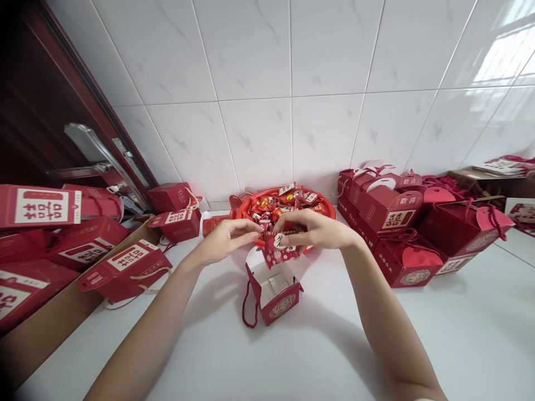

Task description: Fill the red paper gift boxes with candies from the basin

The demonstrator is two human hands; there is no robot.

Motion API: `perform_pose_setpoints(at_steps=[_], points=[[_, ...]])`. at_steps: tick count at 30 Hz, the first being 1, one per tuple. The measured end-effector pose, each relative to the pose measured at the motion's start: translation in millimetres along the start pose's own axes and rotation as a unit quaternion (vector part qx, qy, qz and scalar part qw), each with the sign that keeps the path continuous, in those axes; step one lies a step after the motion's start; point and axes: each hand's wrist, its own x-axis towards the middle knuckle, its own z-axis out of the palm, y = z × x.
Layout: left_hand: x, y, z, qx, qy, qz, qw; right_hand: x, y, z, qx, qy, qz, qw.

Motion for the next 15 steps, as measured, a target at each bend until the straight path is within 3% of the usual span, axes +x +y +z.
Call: perform_pose_setpoints(at_steps=[4, 7, 10, 15], points=[[-8.6, 5.0, -7.3, 0.121, -0.079, -0.024, 0.989, 10.8, 6.3, 17.9, -0.044, -0.122, 0.035, 0.991], [-14.7, 9.9, -13.0, 0.190, -0.138, -0.060, 0.970, 14.4, 10.8, 27.0, -0.039, -0.164, 0.063, 0.984], [-17.6, 13.7, -20.0, 0.185, -0.173, -0.090, 0.963, 15.1, 11.5, 31.0, -0.059, -0.146, 0.052, 0.986], [-16.5, 9.4, -28.6, 0.176, -0.234, -0.111, 0.950, 17.1, 7.1, 34.3, -0.067, -0.072, 0.103, 0.990]])
